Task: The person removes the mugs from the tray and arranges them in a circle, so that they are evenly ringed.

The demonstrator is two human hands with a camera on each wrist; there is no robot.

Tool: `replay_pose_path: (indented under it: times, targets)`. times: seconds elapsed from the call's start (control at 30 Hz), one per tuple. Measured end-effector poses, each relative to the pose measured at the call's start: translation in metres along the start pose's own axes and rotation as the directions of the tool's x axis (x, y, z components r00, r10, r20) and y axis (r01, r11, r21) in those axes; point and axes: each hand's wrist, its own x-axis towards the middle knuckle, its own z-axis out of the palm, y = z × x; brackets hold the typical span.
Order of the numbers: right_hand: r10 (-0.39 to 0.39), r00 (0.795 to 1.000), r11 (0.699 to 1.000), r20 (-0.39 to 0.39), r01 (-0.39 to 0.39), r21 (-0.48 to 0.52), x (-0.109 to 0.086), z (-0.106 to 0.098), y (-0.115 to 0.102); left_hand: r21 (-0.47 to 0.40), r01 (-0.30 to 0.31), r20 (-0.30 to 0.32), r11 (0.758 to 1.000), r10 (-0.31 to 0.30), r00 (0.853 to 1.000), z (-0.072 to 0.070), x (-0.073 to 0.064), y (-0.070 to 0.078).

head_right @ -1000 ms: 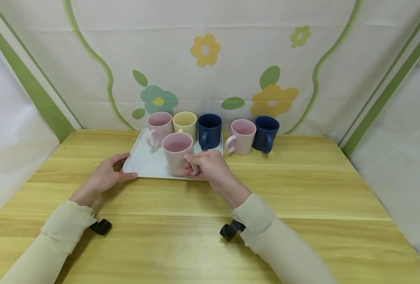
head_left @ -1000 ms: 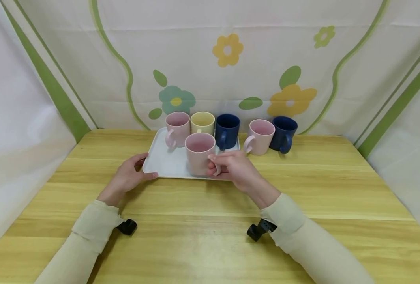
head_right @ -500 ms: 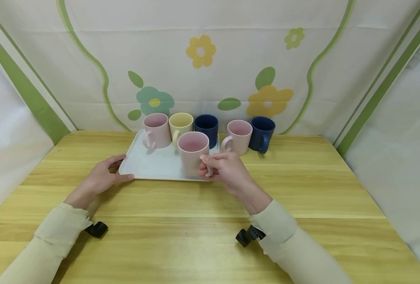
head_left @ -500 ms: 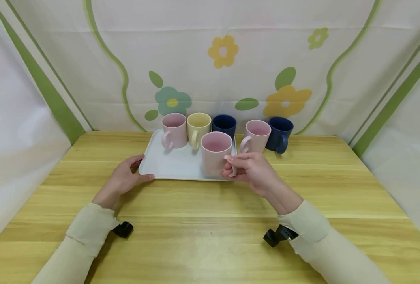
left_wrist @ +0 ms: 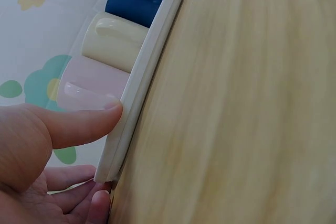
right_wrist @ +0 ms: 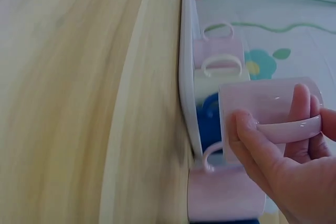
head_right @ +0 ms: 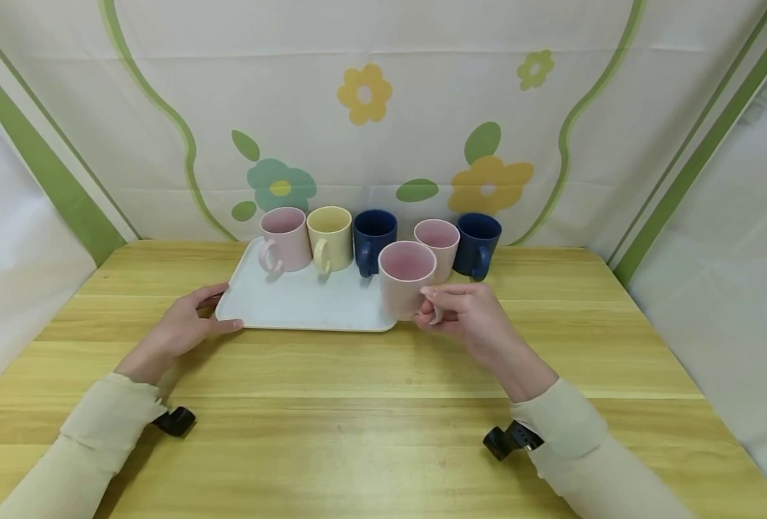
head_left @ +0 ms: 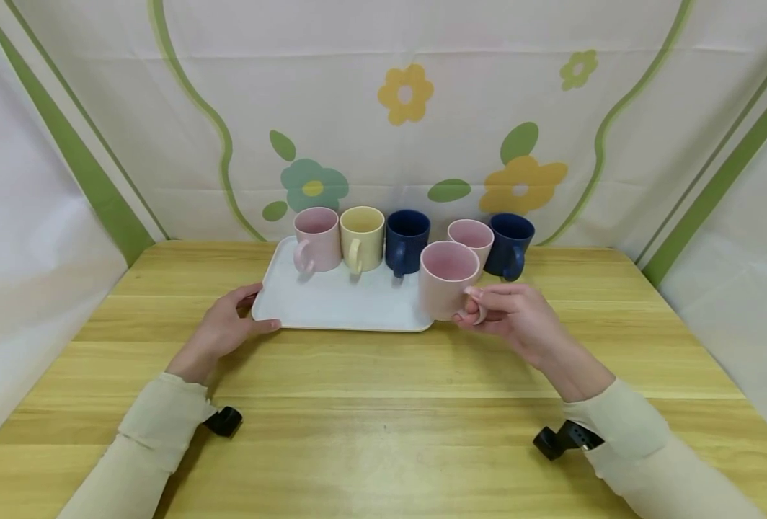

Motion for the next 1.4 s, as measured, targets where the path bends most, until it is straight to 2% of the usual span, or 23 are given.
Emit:
replay_pose_path:
  times: [0.27, 0.53, 1.03, 1.4]
  targets:
    - [-0.084, 0.994, 0.987, 0.073, 0.073, 0.14, -0.014, -0.04, 0.004, 0.002, 0.011, 0.01, 1.0, -0.011, 1.0, 0.0, -0.001, 0.001]
    - [-0.168, 0.979, 0.974, 0.12, 0.145, 0.176, -0.024, -0.083, 0.008, -0.011, 0.015, 0.006, 1.0, -0.015, 1.0, -0.001, 0.001, 0.001]
    - [-0.139, 0.98, 0.951, 0.143, 0.092, 0.294, -0.04, -0.148, 0.018, -0.01, 0.016, 0.005, 1.0, -0.016, 1.0, 0.004, 0.002, 0.004]
    - [-0.073, 0.992, 0.95, 0.103, 0.038, 0.31, -0.033, -0.172, 0.022, -0.02, 0.025, 0.003, 0.999, -0.025, 1.0, 0.003, 0.003, 0.003]
